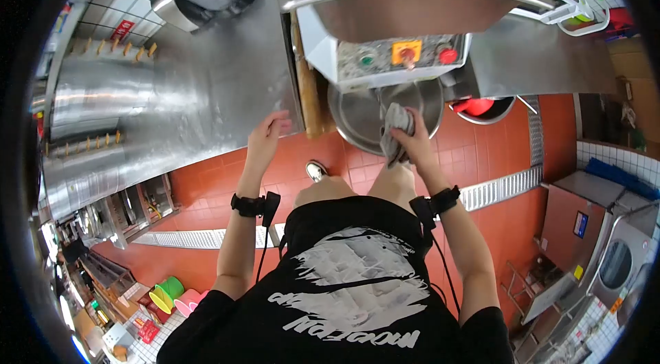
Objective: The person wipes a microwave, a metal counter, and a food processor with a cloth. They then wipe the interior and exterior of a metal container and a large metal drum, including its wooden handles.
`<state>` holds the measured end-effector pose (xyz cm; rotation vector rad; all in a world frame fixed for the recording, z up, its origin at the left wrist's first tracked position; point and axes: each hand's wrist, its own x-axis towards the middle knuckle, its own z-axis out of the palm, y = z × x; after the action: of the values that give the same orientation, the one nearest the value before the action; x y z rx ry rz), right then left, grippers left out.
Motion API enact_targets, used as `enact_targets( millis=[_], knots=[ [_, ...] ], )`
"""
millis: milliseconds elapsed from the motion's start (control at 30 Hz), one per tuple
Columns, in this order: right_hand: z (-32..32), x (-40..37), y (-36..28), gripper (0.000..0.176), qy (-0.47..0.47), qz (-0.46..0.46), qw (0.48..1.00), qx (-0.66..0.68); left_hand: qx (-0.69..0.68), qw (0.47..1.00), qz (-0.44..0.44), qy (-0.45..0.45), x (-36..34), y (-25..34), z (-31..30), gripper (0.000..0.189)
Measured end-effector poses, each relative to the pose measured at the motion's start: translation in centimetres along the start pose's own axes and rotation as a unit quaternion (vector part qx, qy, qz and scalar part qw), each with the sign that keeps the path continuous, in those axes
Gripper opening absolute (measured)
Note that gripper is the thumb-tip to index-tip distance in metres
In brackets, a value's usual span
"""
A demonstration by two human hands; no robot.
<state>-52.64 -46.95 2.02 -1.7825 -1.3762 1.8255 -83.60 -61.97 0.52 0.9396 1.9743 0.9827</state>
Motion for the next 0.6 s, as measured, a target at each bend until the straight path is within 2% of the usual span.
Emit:
enact_targets(
  millis=[67, 133, 167, 200, 267, 300, 367, 433, 467, 500, 533, 600],
  knots=[
    [3.4, 0.2, 6.2, 0.064, 0.004, -0.080, 0.997, -0.002, -0.024, 1.000, 0.003, -0.005, -0.3, -1.6, -0.8, 0.029],
    [6.5, 0.7, 11.4, 0.065, 0.001, -0.036, 0.999, -0.023, -0.002, 1.000, 0.003, -0.021, -1.1, -2.5, -2.3, 0.028],
    [7.6, 1.7, 14.1, 0.066, -0.031, -0.046, 0.998, -0.043, -0.008, 1.000, -0.007, -0.016, -1.6, -3.7, -3.1, 0.028],
    [8.9, 2.1, 14.5, 0.066, -0.037, -0.040, 0.997, -0.050, -0.001, 1.000, -0.009, -0.015, -2.5, -5.0, -3.8, 0.028],
    [11.5, 3.8, 15.2, 0.065, 0.019, -0.166, 0.948, -0.271, 0.004, 1.000, -0.020, -0.013, -4.1, -7.4, -4.9, 0.027],
    [13.0, 4.8, 13.9, 0.065, 0.036, -0.180, 0.947, -0.265, -0.017, 0.999, -0.043, -0.013, -5.0, -8.7, -5.5, 0.027],
    [15.6, 8.0, 10.7, 0.063, 0.042, -0.264, 0.916, -0.299, -0.040, 0.996, -0.077, -0.014, -7.3, -11.0, -6.5, 0.027],
    [17.7, 13.6, 10.1, 0.063, 0.030, -0.350, 0.885, -0.305, -0.046, 0.988, -0.142, -0.031, -9.1, -12.6, -6.8, 0.027],
    [19.2, 14.5, 8.3, 0.064, 0.019, -0.312, 0.906, -0.285, -0.049, 0.988, -0.145, -0.036, -10.0, -13.1, -6.7, 0.027],
    [19.8, 16.4, 8.1, 0.064, 0.001, -0.333, 0.909, -0.251, -0.040, 0.986, -0.157, -0.046, -10.6, -13.5, -6.7, 0.027],
    [20.4, 19.2, 9.0, 0.063, -0.038, -0.296, 0.914, -0.277, -0.028, 0.984, -0.168, -0.057, -10.9, -13.6, -6.6, 0.027],
    [22.1, 19.3, 9.4, 0.055, 0.066, -0.372, 0.871, -0.312, -0.022, 0.984, -0.160, -0.080, -11.0, -12.6, -5.4, 0.028]
  ],
)
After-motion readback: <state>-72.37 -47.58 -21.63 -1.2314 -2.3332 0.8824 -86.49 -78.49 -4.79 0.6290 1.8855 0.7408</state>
